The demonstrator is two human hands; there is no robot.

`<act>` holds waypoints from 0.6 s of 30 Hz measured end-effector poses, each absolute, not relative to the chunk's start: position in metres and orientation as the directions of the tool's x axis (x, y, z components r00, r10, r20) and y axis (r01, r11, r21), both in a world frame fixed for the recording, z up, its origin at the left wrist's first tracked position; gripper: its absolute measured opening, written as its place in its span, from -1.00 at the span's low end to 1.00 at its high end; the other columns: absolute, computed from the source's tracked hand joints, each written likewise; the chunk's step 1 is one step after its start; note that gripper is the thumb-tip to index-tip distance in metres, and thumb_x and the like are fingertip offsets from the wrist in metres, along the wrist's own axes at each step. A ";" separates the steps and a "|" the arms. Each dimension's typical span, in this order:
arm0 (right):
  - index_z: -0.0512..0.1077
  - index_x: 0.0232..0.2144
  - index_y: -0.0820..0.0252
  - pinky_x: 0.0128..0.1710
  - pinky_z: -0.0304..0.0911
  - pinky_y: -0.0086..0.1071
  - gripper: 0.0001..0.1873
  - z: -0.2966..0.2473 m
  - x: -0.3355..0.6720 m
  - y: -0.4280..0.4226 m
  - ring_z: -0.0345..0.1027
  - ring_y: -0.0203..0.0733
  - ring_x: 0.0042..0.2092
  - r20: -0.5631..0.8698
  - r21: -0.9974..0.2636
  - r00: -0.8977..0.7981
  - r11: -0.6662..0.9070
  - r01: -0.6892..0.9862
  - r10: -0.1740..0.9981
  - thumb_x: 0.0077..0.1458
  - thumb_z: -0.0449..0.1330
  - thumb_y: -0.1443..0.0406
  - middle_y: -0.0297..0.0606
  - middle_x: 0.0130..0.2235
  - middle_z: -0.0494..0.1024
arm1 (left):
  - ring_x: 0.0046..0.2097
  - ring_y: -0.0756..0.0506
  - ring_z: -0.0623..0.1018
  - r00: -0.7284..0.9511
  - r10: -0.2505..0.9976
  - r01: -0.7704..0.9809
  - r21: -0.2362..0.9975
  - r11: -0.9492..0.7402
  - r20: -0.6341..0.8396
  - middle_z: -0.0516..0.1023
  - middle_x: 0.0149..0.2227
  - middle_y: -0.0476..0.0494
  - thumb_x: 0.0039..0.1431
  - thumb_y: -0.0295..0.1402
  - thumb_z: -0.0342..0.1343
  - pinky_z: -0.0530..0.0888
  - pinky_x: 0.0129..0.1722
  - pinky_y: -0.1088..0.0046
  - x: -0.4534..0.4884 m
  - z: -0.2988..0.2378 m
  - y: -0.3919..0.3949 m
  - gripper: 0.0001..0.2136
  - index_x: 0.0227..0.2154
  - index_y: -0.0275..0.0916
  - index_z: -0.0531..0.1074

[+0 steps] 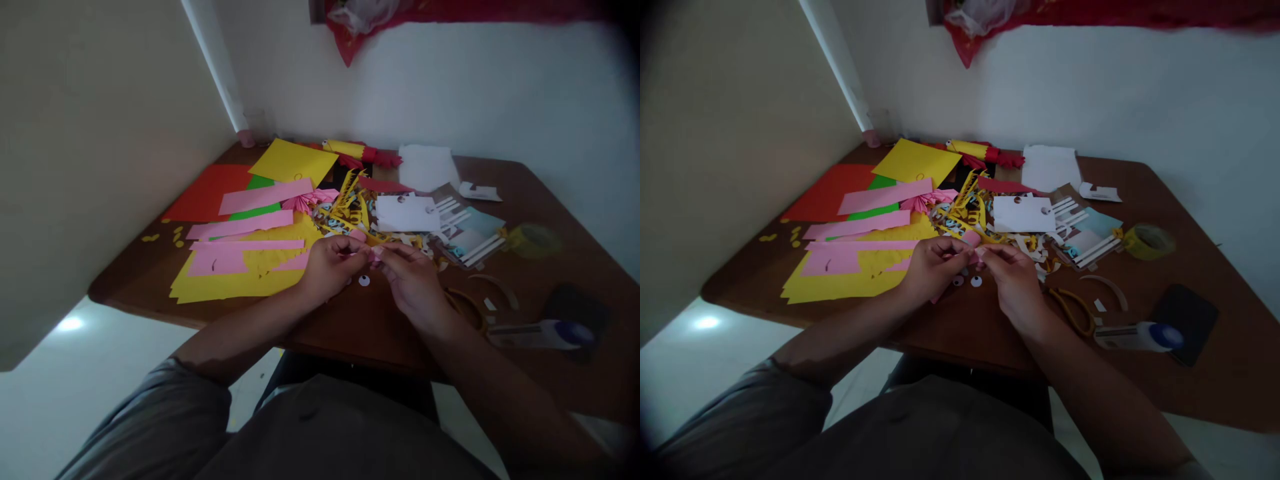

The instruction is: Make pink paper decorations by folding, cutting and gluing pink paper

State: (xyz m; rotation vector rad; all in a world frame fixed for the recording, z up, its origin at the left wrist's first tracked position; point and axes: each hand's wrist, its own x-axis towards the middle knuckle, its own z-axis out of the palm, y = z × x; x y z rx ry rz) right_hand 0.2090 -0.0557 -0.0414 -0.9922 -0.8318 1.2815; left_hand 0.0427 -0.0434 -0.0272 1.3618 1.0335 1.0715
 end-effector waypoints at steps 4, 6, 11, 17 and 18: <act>0.65 -0.36 0.04 -0.10 0.48 -0.18 -0.73 -0.046 0.211 -0.054 0.51 -0.12 -0.28 0.003 -0.960 0.117 0.036 -0.278 0.993 0.00 0.58 0.07 -0.30 -0.36 0.67 | -0.47 0.00 0.59 0.211 0.977 0.017 0.999 -0.049 0.044 0.75 -0.33 -0.16 0.30 -0.06 0.39 0.46 -0.51 0.54 0.043 -0.027 -0.044 -0.66 -0.26 -0.30 0.69; 0.65 -0.33 0.04 -0.10 0.50 -0.16 -0.70 -0.047 0.215 -0.053 0.53 -0.10 -0.28 0.012 -0.974 0.118 0.039 -0.222 0.993 0.03 0.56 0.03 -0.29 -0.36 0.68 | -0.47 0.01 0.58 0.218 0.974 0.036 0.997 -0.074 0.065 0.75 -0.33 -0.15 0.31 -0.07 0.37 0.48 -0.49 0.54 0.042 -0.026 -0.043 -0.68 -0.27 -0.29 0.69; 0.71 -0.31 0.08 -0.17 0.46 -0.22 -0.78 -0.040 0.233 -0.048 0.56 -0.10 -0.27 0.124 -0.984 0.047 0.117 0.133 0.991 0.09 0.50 0.09 -0.25 -0.29 0.74 | -0.40 -0.03 0.63 0.272 0.949 0.206 0.953 -0.221 0.161 0.75 -0.36 -0.12 0.35 -0.13 0.33 0.50 -0.41 0.53 0.035 -0.021 -0.039 -0.73 -0.27 -0.25 0.72; 0.70 -0.35 0.07 -0.19 0.40 -0.25 -0.90 -0.028 0.245 -0.045 0.55 -0.11 -0.26 0.245 -0.913 -0.042 0.245 0.326 0.969 0.09 0.43 0.20 -0.28 -0.29 0.73 | -0.38 -0.05 0.64 0.312 0.930 0.270 0.921 -0.282 0.194 0.72 -0.40 -0.11 0.31 -0.17 0.36 0.49 -0.42 0.52 0.033 -0.017 -0.038 -0.78 -0.31 -0.21 0.73; 0.69 -0.36 0.07 -0.20 0.39 -0.26 -0.89 -0.028 0.244 -0.045 0.54 -0.12 -0.27 0.233 -0.924 -0.048 0.237 0.299 0.971 0.09 0.43 0.18 -0.28 -0.30 0.73 | -0.39 -0.05 0.64 0.309 0.932 0.245 0.931 -0.270 0.189 0.72 -0.40 -0.11 0.31 -0.18 0.36 0.49 -0.43 0.52 0.034 -0.017 -0.039 -0.79 -0.31 -0.21 0.73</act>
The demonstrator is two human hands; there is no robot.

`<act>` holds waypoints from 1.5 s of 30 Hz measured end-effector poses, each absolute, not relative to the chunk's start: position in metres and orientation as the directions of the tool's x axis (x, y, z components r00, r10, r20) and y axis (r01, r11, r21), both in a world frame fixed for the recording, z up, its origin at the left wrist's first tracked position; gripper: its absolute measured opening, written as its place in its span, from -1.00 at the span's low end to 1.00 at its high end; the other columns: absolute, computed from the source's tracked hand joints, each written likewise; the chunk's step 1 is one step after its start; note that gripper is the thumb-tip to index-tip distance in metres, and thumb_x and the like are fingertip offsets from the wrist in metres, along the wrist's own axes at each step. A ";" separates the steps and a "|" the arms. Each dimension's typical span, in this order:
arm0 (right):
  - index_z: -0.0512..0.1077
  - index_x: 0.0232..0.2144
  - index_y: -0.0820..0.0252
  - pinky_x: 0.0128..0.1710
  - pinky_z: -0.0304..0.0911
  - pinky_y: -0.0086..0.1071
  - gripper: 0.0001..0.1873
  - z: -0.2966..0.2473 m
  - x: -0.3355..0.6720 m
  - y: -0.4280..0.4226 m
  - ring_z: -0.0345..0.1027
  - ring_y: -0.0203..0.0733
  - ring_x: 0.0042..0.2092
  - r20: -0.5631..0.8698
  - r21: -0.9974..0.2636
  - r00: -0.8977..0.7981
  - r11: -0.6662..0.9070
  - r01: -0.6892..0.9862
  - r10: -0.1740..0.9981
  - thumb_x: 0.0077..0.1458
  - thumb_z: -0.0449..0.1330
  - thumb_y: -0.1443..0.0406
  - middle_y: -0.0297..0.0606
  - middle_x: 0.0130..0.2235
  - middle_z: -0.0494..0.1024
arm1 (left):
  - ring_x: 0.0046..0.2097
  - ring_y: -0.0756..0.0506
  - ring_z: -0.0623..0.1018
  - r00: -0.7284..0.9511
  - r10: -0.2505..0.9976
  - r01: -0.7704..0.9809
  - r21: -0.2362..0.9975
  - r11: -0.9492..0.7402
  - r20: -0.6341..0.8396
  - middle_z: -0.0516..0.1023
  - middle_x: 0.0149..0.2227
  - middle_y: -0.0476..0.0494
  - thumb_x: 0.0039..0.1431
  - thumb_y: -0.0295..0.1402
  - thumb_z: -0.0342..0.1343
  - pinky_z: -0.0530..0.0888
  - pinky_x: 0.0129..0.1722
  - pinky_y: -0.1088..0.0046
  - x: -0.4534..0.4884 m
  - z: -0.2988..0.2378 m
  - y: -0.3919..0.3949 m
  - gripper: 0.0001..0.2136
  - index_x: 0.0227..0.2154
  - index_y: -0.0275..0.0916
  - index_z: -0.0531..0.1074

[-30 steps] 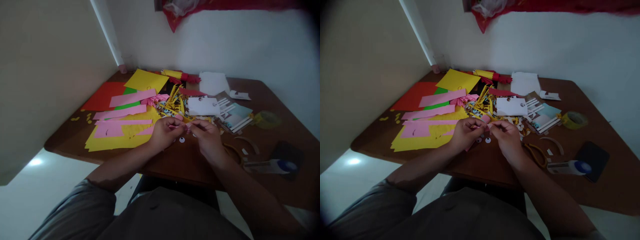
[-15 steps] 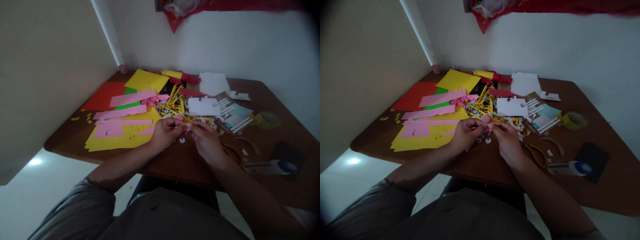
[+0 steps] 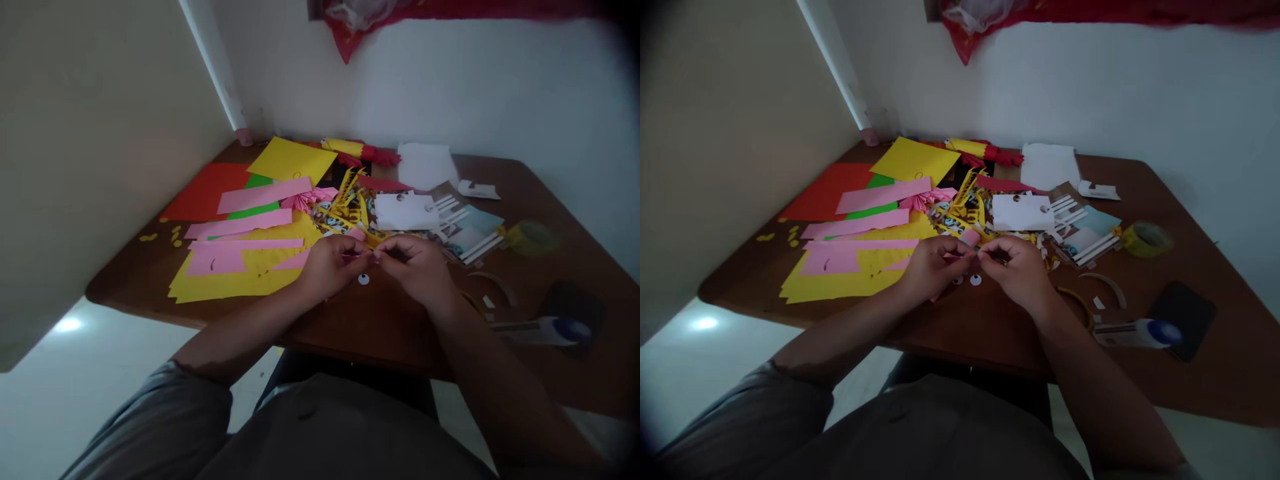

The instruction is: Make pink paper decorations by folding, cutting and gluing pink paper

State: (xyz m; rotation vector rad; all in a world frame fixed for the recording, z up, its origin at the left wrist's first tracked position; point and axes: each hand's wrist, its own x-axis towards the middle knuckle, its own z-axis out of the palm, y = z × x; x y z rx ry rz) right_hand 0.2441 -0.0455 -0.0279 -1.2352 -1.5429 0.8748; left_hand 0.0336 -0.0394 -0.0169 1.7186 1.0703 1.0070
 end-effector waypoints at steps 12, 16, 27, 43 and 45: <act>0.70 -0.35 0.06 -0.14 0.45 -0.28 -0.79 -0.037 0.235 -0.047 0.54 -0.16 -0.27 0.077 -0.996 -0.029 0.076 -0.042 0.997 0.11 0.54 0.10 -0.32 -0.32 0.71 | -0.44 -0.04 0.63 0.279 0.956 0.034 0.994 -0.103 0.089 0.76 -0.33 -0.18 0.29 -0.11 0.39 0.53 -0.48 0.52 0.037 -0.023 -0.041 -0.71 -0.28 -0.28 0.72; 0.72 -0.32 0.06 -0.11 0.48 -0.26 -0.71 -0.032 0.239 -0.046 0.55 -0.14 -0.27 0.074 -0.997 -0.058 0.072 -0.034 0.996 0.14 0.54 0.00 -0.31 -0.34 0.71 | -0.45 -0.03 0.62 0.283 0.956 0.043 0.995 -0.094 0.078 0.75 -0.33 -0.17 0.31 -0.07 0.38 0.55 -0.48 0.50 0.034 -0.026 -0.037 -0.69 -0.25 -0.27 0.73; 0.72 -0.34 0.06 -0.12 0.50 -0.22 -0.67 -0.029 0.246 -0.044 0.58 -0.11 -0.27 0.086 -0.995 -0.079 0.089 0.035 0.993 0.13 0.55 -0.04 -0.29 -0.32 0.73 | -0.47 -0.08 0.64 0.321 0.947 0.068 0.997 -0.047 0.023 0.72 -0.43 -0.14 0.26 0.02 0.43 0.48 -0.56 0.47 0.036 -0.020 -0.038 -0.65 -0.25 -0.22 0.75; 0.72 -0.31 0.04 -0.11 0.51 -0.20 -0.65 -0.031 0.244 -0.043 0.57 -0.11 -0.28 0.065 -0.997 -0.090 0.063 -0.035 0.994 0.12 0.56 -0.06 -0.28 -0.34 0.72 | -0.45 0.02 0.54 0.327 0.945 -0.020 1.000 -0.021 0.026 0.73 -0.35 -0.14 0.26 -0.05 0.46 0.44 -0.47 0.54 0.035 -0.021 -0.036 -0.67 -0.27 -0.27 0.75; 0.72 -0.32 0.04 -0.12 0.52 -0.19 -0.64 -0.031 0.243 -0.043 0.57 -0.11 -0.28 0.046 -0.997 -0.091 0.040 -0.061 0.995 0.09 0.58 -0.07 -0.27 -0.35 0.72 | -0.44 0.01 0.55 0.334 0.942 -0.018 1.000 -0.023 0.028 0.74 -0.33 -0.15 0.27 -0.06 0.45 0.43 -0.47 0.52 0.035 -0.021 -0.035 -0.68 -0.27 -0.26 0.76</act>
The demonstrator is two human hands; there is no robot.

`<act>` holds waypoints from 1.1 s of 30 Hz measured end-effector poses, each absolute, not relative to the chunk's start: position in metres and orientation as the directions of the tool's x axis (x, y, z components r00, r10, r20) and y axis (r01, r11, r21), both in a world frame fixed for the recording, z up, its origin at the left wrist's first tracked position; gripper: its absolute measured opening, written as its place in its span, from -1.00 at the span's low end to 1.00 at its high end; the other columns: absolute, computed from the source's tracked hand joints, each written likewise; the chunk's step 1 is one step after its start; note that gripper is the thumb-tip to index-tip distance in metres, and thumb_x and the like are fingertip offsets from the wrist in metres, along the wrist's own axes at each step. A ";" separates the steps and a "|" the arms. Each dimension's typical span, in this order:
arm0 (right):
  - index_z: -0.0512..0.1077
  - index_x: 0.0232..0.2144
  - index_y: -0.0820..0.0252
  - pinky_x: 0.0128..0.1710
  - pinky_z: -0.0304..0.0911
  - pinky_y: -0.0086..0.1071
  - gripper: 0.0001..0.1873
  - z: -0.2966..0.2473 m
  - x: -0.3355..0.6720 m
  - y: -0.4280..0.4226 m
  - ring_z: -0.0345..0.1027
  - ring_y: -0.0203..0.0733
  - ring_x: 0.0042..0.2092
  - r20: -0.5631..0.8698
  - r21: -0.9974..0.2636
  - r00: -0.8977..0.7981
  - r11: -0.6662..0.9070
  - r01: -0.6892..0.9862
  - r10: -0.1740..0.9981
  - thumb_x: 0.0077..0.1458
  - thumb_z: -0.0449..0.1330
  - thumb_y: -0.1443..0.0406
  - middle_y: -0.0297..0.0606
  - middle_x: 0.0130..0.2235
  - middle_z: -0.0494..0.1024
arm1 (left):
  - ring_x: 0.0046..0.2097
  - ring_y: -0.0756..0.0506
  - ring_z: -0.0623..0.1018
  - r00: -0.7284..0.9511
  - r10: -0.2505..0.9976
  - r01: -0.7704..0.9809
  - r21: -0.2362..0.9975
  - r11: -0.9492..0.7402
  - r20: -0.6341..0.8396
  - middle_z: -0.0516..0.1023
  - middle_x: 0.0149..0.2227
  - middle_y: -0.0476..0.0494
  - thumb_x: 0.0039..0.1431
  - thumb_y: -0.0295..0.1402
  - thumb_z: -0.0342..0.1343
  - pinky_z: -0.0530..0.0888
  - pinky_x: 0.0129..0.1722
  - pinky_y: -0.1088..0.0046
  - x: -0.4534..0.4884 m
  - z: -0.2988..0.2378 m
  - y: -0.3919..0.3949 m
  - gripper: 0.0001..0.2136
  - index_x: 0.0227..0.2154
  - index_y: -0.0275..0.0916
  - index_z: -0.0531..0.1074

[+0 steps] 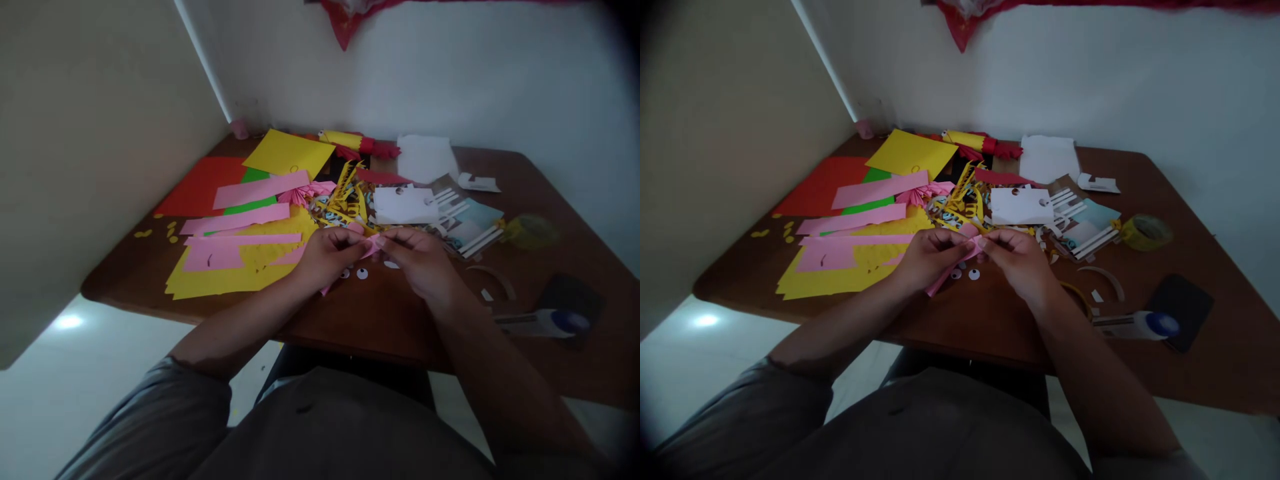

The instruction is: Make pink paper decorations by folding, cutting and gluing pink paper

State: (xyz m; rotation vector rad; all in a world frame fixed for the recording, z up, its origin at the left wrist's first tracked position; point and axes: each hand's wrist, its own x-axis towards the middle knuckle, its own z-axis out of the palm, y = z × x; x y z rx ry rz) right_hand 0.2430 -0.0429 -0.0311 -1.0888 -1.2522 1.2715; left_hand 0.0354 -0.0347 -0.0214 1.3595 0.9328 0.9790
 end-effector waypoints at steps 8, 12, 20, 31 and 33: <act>0.73 -0.30 0.06 -0.09 0.51 -0.21 -0.67 -0.034 0.248 -0.042 0.58 -0.12 -0.27 0.071 -0.997 -0.078 0.072 0.018 0.994 0.15 0.56 -0.03 -0.27 -0.32 0.73 | -0.39 -0.01 0.59 0.331 0.942 0.009 0.998 -0.066 0.059 0.76 -0.30 -0.17 0.30 -0.08 0.42 0.45 -0.42 0.51 0.034 -0.022 -0.033 -0.70 -0.26 -0.26 0.76; 0.72 -0.31 0.04 -0.07 0.50 -0.20 -0.71 -0.034 0.249 -0.042 0.58 -0.11 -0.25 0.107 -0.991 -0.086 0.113 0.071 0.991 0.18 0.53 -0.01 -0.28 -0.31 0.73 | -0.43 0.00 0.56 0.326 0.944 0.031 0.998 -0.054 0.041 0.76 -0.31 -0.18 0.30 -0.05 0.41 0.44 -0.47 0.51 0.034 -0.021 -0.034 -0.68 -0.25 -0.26 0.76; 0.71 -0.37 0.05 -0.19 0.45 -0.25 -0.70 -0.034 0.241 -0.042 0.54 -0.16 -0.33 0.047 -0.995 -0.034 0.044 -0.086 0.998 0.06 0.60 0.01 -0.31 -0.38 0.69 | -0.39 -0.02 0.60 0.350 0.933 0.007 0.996 -0.088 0.080 0.76 -0.29 -0.19 0.32 -0.07 0.40 0.48 -0.44 0.51 0.034 -0.021 -0.033 -0.69 -0.26 -0.25 0.76; 0.69 -0.34 0.05 -0.24 0.50 -0.24 -0.68 -0.027 0.249 -0.038 0.56 -0.15 -0.34 0.052 -0.998 0.112 0.057 -0.040 0.992 0.04 0.59 0.00 -0.28 -0.38 0.70 | -0.46 0.01 0.57 0.250 0.968 -0.067 0.998 -0.010 0.027 0.70 -0.37 -0.07 0.21 -0.07 0.49 0.52 -0.46 0.48 0.037 -0.017 -0.034 -0.70 -0.30 -0.24 0.71; 0.68 -0.32 0.05 -0.26 0.49 -0.26 -0.71 -0.027 0.252 -0.037 0.54 -0.16 -0.36 0.112 -0.994 0.178 0.113 0.004 0.978 0.04 0.59 0.05 -0.31 -0.40 0.68 | -0.43 -0.01 0.62 0.219 0.976 -0.102 0.995 0.004 0.018 0.71 -0.35 -0.08 0.22 -0.07 0.49 0.57 -0.41 0.46 0.038 -0.018 -0.033 -0.69 -0.27 -0.24 0.70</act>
